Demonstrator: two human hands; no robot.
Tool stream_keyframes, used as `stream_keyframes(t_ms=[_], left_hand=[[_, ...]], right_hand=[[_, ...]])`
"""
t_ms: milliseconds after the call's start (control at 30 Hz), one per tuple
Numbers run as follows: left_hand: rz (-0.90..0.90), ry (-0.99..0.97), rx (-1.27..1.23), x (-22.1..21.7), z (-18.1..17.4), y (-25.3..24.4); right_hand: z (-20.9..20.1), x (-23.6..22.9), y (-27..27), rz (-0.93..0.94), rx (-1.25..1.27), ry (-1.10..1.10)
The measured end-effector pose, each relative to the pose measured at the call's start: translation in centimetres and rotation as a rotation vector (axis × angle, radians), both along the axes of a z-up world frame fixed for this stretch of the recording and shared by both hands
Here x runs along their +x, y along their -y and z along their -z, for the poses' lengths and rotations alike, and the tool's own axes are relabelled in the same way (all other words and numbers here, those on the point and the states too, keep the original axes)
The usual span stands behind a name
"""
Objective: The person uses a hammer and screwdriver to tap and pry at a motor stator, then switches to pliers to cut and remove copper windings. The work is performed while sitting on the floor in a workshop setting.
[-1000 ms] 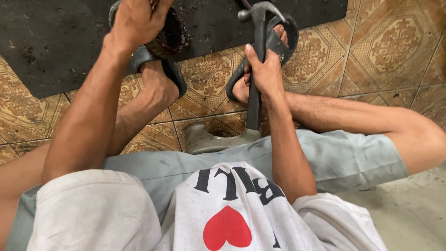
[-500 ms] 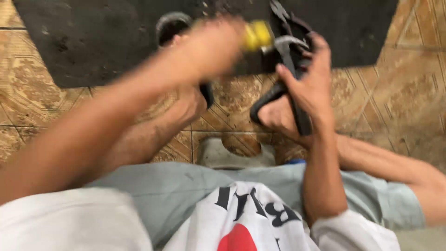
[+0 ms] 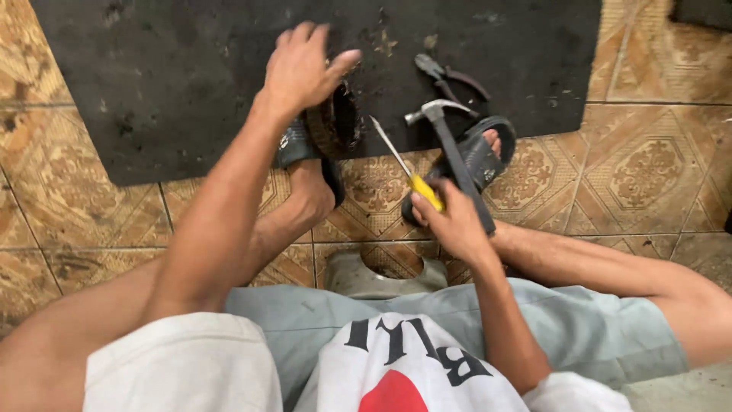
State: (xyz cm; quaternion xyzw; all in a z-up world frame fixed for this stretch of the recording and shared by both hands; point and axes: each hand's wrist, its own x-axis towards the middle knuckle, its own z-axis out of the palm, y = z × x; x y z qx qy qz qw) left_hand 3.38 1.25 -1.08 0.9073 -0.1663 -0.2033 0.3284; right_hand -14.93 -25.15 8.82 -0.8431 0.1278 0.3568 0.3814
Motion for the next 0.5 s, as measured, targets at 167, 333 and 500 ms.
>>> stream_keyframes(t_ms=[167, 333, 500], left_hand=[[-0.097, 0.142, 0.392, -4.2, 7.9, 1.1], [-0.386, 0.241, -0.089, -8.1, 8.4, 4.4], [-0.562, 0.34, -0.134, -10.6, 7.5, 4.2]], right_hand=[[0.1, -5.2, 0.8, 0.541, 0.259, -0.186], [-0.8, -5.8, 2.0, 0.244, 0.004, -0.057], [4.0, -7.4, 2.5, 0.164, -0.014, 0.133]])
